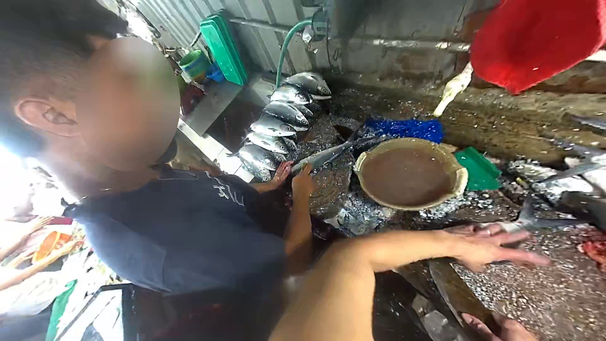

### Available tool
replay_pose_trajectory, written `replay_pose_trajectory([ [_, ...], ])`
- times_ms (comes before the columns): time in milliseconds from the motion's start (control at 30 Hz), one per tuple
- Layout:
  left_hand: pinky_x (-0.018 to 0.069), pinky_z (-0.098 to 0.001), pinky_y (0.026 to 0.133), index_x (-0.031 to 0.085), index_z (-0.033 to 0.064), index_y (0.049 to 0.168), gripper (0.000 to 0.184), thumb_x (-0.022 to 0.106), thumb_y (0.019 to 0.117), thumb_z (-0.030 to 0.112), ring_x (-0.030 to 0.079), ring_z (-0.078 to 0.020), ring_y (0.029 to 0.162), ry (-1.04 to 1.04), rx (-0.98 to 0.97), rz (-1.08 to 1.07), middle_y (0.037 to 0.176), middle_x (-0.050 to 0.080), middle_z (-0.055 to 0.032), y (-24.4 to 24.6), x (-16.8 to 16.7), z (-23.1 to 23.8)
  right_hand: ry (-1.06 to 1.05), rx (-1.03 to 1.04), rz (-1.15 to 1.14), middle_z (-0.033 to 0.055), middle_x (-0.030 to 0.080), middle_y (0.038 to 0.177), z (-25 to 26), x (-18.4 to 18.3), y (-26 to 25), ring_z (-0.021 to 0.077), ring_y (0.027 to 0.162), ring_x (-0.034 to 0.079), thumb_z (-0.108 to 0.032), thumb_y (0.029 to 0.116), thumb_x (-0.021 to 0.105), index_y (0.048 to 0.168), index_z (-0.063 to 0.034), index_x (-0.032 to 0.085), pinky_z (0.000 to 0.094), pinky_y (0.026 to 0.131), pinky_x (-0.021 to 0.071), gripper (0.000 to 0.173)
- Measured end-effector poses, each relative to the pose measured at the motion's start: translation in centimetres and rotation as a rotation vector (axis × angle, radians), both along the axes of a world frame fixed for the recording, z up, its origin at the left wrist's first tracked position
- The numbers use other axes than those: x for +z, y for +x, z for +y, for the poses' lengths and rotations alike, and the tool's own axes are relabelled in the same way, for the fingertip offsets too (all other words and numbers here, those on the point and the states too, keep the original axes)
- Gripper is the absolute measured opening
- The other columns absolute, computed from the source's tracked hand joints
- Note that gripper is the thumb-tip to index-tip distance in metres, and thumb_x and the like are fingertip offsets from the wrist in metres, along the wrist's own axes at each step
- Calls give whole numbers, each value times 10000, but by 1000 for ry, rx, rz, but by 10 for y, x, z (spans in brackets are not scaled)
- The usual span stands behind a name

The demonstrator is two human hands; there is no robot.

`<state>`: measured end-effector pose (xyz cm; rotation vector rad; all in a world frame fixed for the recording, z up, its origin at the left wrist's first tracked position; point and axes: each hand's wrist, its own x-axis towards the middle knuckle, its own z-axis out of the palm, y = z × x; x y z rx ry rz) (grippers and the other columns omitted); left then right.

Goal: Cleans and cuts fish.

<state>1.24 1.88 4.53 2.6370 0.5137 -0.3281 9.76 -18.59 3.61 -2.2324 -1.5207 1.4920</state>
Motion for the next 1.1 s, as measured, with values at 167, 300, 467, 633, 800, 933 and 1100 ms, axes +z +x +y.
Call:
replay_pose_trajectory([
  [167,164,-549,1274,386,160,1602,544,483,1091,321,159,-348,1586,107,-412,158,1716,202,-105,-38,14,8,16,-26,3,219,723,992,-2,-17,4,402,967,703,-509,952,678,1078,-39,727,660,887,534,489],
  [300,202,-531,1270,656,57,1372,358,564,1030,110,264,-354,1557,146,-790,13,1613,430,-132,-9,-22,46,-99,-46,-49,222,703,1063,12,29,-4,397,1039,683,-526,978,631,1110,-32,702,649,911,524,516],
  [467,193,-583,1266,744,23,1135,281,552,964,-91,581,-363,1312,252,-981,18,1211,714,-180,38,-32,66,-226,-109,-204,244,679,1180,15,75,8,438,1117,660,-456,1002,613,1255,-58,649,683,912,516,472],
  [633,300,-651,1187,680,179,1301,487,713,859,-23,542,-355,1354,307,-635,-153,1318,677,-90,67,-38,89,-249,-246,-512,206,708,1028,28,83,18,443,964,700,-401,1003,598,1156,-106,654,668,739,551,337],
  [800,335,-637,1159,718,216,1240,421,682,889,-14,537,-356,1349,255,-546,-85,1297,685,-71,74,-45,88,-362,-101,-573,198,695,987,52,105,19,435,919,705,-369,1022,573,1115,-99,635,659,695,555,292],
  [933,297,-583,1200,740,222,1195,310,558,1008,55,528,-316,1367,259,-495,-58,1264,704,-51,74,-44,83,-470,31,-601,174,693,932,81,123,36,417,874,702,-360,978,642,1039,-123,656,671,661,545,245],
  [1100,283,-610,1209,753,177,1155,310,594,960,-5,520,-357,1374,203,-437,-108,1272,698,-101,71,-48,79,205,551,-503,211,617,674,119,201,45,360,555,615,-286,956,621,802,39,659,528,399,437,361],
])
